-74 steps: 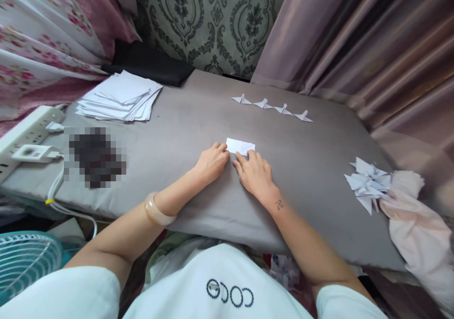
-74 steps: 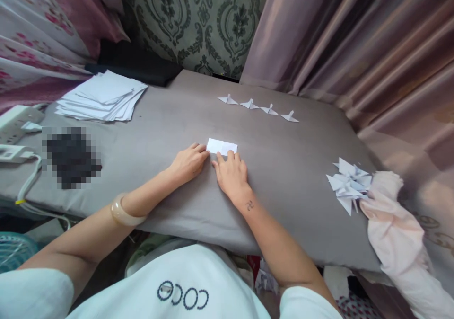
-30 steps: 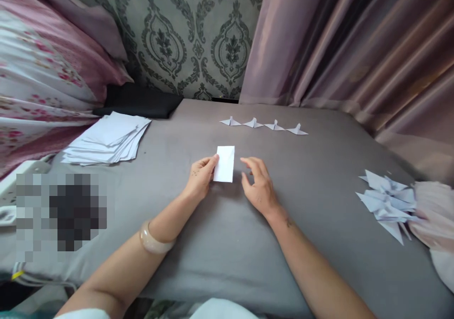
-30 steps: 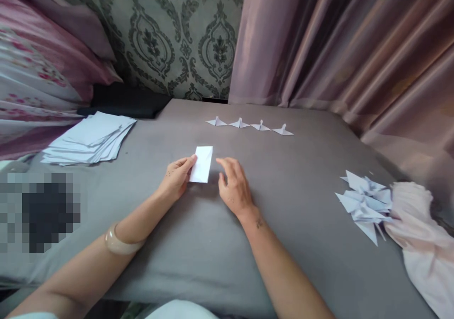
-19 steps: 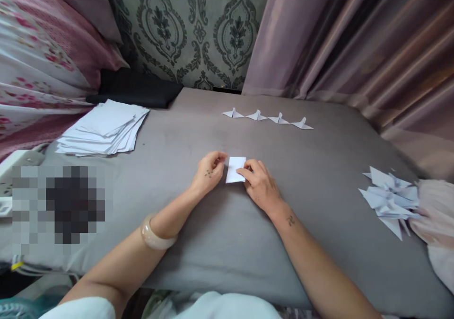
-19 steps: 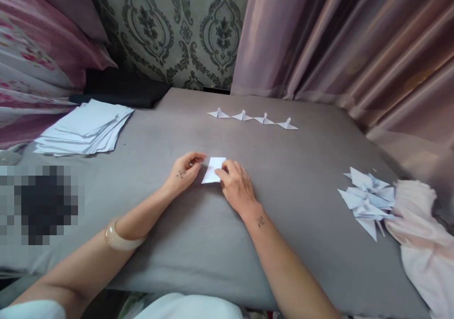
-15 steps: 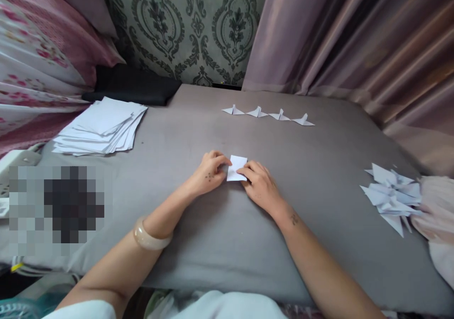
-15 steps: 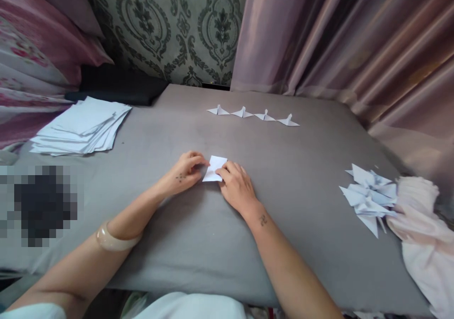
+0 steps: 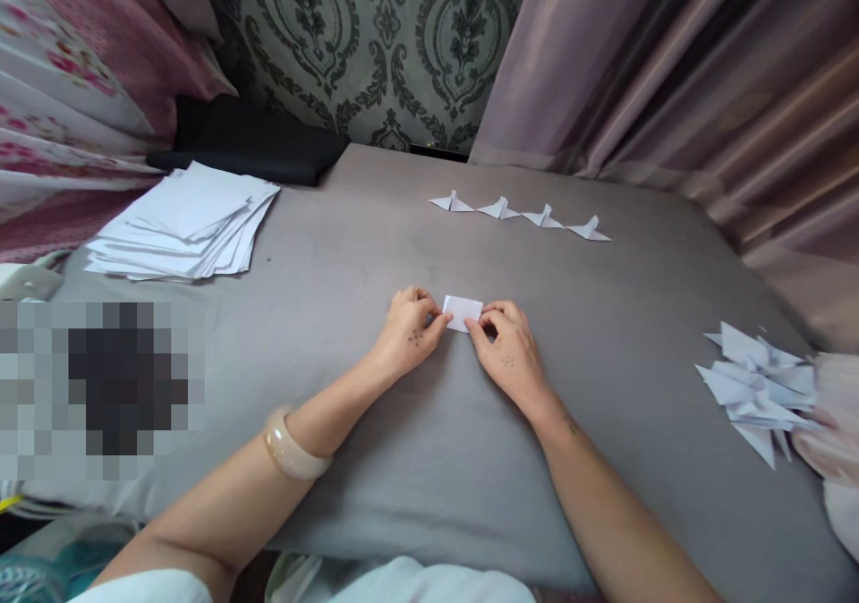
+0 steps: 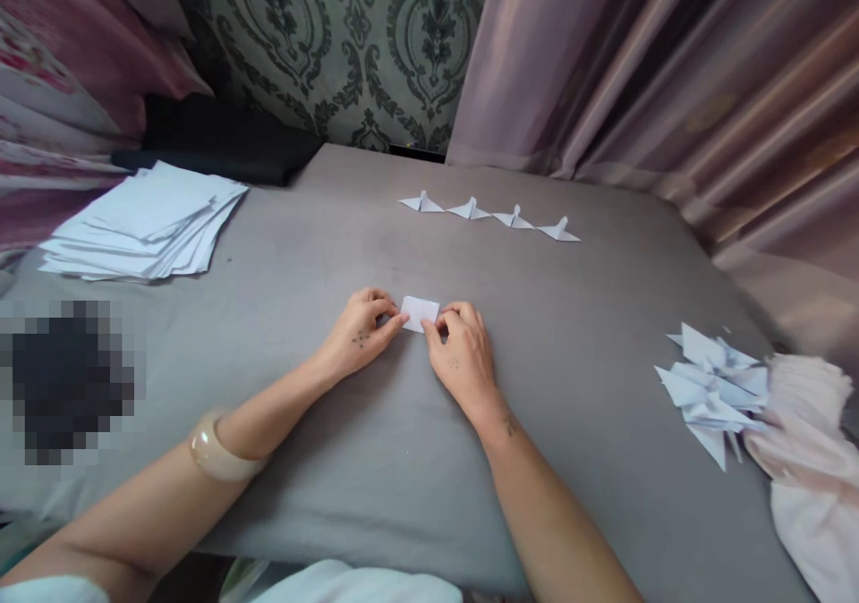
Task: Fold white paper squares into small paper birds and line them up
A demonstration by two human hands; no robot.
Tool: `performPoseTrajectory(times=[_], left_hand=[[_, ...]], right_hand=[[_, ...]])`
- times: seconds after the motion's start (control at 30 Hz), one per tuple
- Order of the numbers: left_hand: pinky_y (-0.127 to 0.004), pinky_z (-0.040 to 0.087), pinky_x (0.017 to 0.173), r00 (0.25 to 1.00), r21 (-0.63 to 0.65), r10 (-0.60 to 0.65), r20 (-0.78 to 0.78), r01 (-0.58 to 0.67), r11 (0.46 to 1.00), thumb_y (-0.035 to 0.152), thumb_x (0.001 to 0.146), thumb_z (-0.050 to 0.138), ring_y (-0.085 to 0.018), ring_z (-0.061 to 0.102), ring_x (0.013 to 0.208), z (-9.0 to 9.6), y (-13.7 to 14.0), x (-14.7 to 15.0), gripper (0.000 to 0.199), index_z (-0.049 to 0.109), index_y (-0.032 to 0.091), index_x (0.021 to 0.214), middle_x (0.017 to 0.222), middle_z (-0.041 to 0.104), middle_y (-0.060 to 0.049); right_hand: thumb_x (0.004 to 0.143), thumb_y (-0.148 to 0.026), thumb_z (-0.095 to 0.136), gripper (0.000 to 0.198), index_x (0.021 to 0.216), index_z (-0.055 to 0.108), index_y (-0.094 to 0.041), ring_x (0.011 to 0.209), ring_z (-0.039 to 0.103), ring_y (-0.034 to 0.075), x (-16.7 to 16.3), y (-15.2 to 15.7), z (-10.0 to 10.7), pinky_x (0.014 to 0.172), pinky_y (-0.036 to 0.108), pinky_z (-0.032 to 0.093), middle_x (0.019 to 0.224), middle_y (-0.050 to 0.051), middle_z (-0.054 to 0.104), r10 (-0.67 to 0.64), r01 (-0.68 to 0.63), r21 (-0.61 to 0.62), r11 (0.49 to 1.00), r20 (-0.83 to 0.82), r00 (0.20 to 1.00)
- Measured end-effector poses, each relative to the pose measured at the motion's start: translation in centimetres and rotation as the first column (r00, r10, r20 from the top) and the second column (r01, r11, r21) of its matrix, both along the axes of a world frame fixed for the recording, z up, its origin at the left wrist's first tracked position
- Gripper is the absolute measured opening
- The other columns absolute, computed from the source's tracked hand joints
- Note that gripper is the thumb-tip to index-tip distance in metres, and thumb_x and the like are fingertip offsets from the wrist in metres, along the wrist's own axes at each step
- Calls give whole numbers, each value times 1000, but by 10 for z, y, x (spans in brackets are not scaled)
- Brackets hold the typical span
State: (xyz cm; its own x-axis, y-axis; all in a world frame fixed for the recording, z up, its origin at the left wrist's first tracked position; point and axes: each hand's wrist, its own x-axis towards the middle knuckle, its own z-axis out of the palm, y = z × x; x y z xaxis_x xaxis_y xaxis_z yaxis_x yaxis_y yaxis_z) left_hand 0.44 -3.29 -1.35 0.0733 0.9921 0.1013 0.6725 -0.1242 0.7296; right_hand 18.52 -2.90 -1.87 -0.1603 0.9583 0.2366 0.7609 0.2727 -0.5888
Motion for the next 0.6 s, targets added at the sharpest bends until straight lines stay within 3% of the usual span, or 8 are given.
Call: performPoseTrajectory(times=[0.2, 0.6], left_hand=[[-39, 48, 87, 997, 12, 71, 6, -71, 997, 27, 84, 66, -21, 56, 88, -2, 2, 4, 17, 64, 16, 71, 88, 59, -7], [-39, 48, 84, 996, -55, 72, -46, -74, 996, 27, 84, 65, -25, 55, 96, 5, 1, 4, 15, 62, 16, 74, 95, 59, -8]], right_hand=[[85, -38, 60, 24, 68, 59, -21, 93, 59, 24, -4, 1, 1, 83, 40, 47, 100, 8, 62, -57, 57, -20, 998, 26, 998], [82, -40, 64, 24, 67, 62, -21, 87, 61, 22, -2, 4, 0, 84, 40, 48, 98, 8, 59, -63, 62, -45, 997, -21, 998]])
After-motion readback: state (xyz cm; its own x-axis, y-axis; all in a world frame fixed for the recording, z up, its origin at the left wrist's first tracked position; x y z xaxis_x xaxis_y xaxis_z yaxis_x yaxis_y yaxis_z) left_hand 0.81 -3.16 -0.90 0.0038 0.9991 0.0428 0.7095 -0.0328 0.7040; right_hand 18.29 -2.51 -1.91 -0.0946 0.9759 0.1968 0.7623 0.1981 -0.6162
